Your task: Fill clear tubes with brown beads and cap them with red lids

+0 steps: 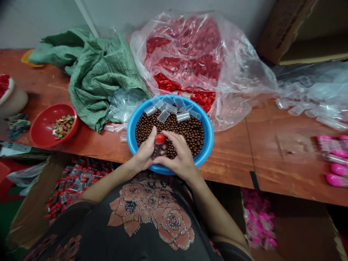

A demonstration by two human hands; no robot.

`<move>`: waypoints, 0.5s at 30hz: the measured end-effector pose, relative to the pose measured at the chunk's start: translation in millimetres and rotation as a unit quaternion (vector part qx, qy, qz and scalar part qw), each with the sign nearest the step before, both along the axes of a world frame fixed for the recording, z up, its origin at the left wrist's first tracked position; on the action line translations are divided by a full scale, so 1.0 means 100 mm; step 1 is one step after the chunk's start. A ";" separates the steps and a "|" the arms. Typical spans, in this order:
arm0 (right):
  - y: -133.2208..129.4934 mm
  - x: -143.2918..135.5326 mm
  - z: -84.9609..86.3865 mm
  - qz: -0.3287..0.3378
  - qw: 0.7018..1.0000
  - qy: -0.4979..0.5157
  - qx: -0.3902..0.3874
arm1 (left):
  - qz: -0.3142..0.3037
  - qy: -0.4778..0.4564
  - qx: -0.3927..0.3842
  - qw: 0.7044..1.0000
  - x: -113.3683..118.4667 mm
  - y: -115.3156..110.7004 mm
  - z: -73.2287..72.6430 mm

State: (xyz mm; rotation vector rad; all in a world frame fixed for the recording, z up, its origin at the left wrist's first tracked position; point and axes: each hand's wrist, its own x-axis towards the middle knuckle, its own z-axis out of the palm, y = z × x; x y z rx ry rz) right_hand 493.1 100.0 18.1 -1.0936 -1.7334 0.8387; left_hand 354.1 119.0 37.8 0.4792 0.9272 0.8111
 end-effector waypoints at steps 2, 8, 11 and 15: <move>0.01 0.01 0.00 0.012 0.993 -0.086 0.074 | -0.014 0.016 -0.015 1.000 -0.01 0.00 0.00; 0.04 0.05 0.04 0.024 0.955 -0.246 0.166 | -0.045 -0.014 -0.015 0.999 -0.05 0.01 0.06; 0.08 0.06 0.05 0.000 0.936 -0.267 0.231 | -0.044 -0.024 -0.033 0.998 -0.04 0.01 0.09; 0.14 0.07 0.00 -0.001 0.916 -0.266 0.300 | -0.024 -0.034 -0.059 0.997 0.00 -0.01 0.08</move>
